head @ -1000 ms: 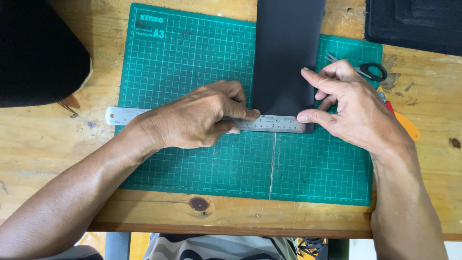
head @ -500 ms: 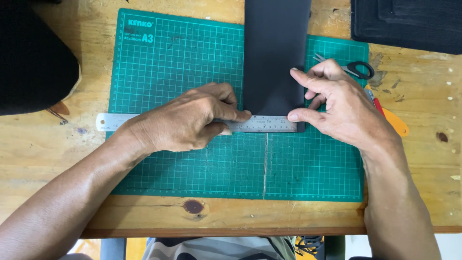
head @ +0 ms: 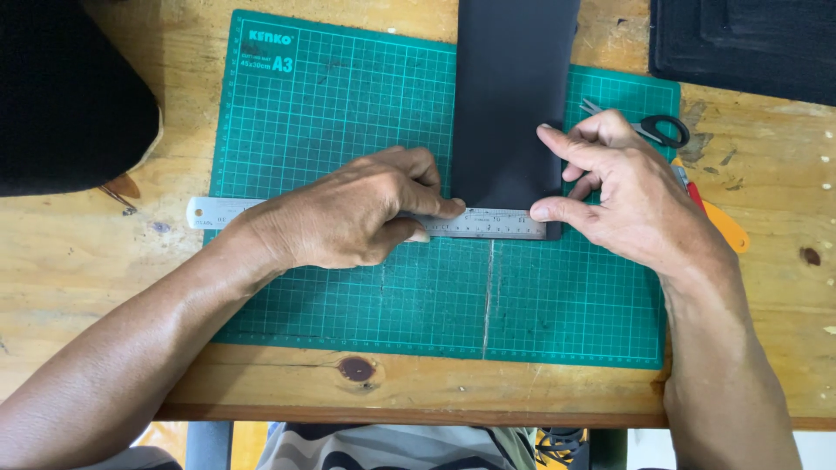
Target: The person measures a black fabric strip on a green cutting mat using a metal ruler, then cuts the fabric with a red utility knife. The person repeats the measuring and cutting process to trim the fabric into a smaller rectangular piece.
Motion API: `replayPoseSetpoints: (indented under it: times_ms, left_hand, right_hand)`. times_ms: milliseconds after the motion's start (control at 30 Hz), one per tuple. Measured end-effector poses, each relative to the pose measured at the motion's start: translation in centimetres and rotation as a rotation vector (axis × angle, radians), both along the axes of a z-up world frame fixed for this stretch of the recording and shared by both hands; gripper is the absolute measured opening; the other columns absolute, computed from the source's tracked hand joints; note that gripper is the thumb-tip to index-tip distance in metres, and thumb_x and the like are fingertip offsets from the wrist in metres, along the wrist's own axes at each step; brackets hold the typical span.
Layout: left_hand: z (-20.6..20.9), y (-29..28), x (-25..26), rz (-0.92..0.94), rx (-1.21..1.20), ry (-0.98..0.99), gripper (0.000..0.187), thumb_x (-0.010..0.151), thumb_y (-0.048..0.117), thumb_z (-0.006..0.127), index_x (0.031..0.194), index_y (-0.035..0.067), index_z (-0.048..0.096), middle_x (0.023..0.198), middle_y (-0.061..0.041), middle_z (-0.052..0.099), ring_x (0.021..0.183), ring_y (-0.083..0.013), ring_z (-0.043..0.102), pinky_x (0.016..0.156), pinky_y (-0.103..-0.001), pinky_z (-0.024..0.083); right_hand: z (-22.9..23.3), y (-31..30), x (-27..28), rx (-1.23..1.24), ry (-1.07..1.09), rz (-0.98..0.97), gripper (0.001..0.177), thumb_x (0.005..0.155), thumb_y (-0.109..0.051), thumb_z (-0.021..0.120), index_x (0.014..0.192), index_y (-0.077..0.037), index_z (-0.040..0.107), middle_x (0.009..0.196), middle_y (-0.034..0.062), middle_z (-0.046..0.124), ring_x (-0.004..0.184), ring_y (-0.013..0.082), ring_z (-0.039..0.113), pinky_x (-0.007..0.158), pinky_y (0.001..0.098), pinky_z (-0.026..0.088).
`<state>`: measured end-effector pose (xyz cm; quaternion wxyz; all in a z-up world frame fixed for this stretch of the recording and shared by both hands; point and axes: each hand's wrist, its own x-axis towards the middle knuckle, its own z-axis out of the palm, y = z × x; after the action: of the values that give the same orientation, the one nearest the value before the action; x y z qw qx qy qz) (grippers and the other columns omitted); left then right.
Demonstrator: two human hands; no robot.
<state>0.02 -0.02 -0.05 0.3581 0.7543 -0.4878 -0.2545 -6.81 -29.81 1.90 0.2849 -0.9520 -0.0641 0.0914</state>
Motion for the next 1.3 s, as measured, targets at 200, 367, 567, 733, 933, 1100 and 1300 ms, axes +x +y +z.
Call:
replayPoseSetpoints:
  times_ms: [200,367,567,733,933,1100,1300]
  left_hand:
    - [-0.2,0.0,0.0,0.006,-0.004,0.003,0.042,0.092,0.006,0.072,0.134,0.007,0.069,0.105,-0.004,0.059,0.103,-0.0249,0.058,0.082,-0.04,0.051]
    - [-0.1,-0.1,0.0,0.001,0.006,-0.011,0.045,0.092,0.006,0.072,0.136,0.007,0.068,0.105,-0.004,0.059,0.103,-0.0243,0.058,0.083,-0.039,0.051]
    - [-0.2,-0.1,0.1,-0.005,0.009,-0.031,0.045,0.091,0.006,0.073,0.135,0.008,0.069,0.107,-0.004,0.059,0.104,-0.0256,0.059,0.083,-0.039,0.051]
    - [0.1,-0.1,0.2,-0.019,0.01,-0.037,0.043,0.091,0.007,0.073,0.135,0.007,0.069,0.107,-0.005,0.06,0.102,-0.0258,0.061,0.082,-0.04,0.051]
    - [2.0,-1.4,0.2,-0.047,0.079,-0.042,0.031,0.098,0.013,0.065,0.127,0.011,0.075,0.094,-0.002,0.06,0.085,-0.0212,0.062,0.071,-0.035,0.05]
    - [1.1,-4.4,-0.7,0.031,0.01,-0.231,0.012,0.098,0.006,0.064,0.094,0.012,0.074,0.095,-0.006,0.056,0.07,-0.0277,0.06,0.059,-0.042,0.049]
    - [0.7,-6.6,-1.4,-0.155,-0.074,-0.189,0.038,0.101,-0.001,0.055,0.133,0.013,0.069,0.098,-0.008,0.053,0.073,-0.0253,0.058,0.059,-0.039,0.048]
  right_hand:
    - [-0.3,-0.3,0.0,-0.038,-0.006,-0.001,0.077,0.075,-0.022,0.09,0.146,-0.014,0.062,0.12,0.0058,0.051,0.091,0.0175,0.063,0.072,0.0322,0.057]
    - [0.1,0.0,0.1,-0.028,0.011,-0.002,0.077,0.075,-0.019,0.089,0.146,-0.011,0.061,0.121,0.0073,0.05,0.087,0.018,0.064,0.069,0.0294,0.061]
    - [0.1,0.1,0.0,-0.015,0.005,-0.008,0.078,0.074,-0.019,0.09,0.146,-0.01,0.061,0.121,0.0073,0.05,0.089,0.0182,0.063,0.07,0.0296,0.062]
    - [0.3,0.4,0.0,-0.022,0.04,-0.044,0.077,0.075,-0.019,0.089,0.146,-0.012,0.061,0.124,0.0072,0.049,0.09,0.0178,0.062,0.073,0.0297,0.061]
    - [0.5,0.6,0.0,-0.015,0.064,-0.082,0.075,0.076,-0.02,0.089,0.145,-0.013,0.062,0.121,0.0065,0.05,0.076,0.0171,0.066,0.066,0.0321,0.06]
    - [1.4,1.0,0.2,-0.036,0.135,-0.074,0.078,0.077,-0.026,0.087,0.148,-0.013,0.058,0.125,0.0053,0.049,0.082,0.0188,0.07,0.074,0.0359,0.06]
    - [1.7,1.0,0.2,-0.051,0.15,-0.068,0.077,0.082,-0.027,0.084,0.151,-0.013,0.054,0.128,0.0047,0.049,0.08,0.0205,0.067,0.078,0.0371,0.057]
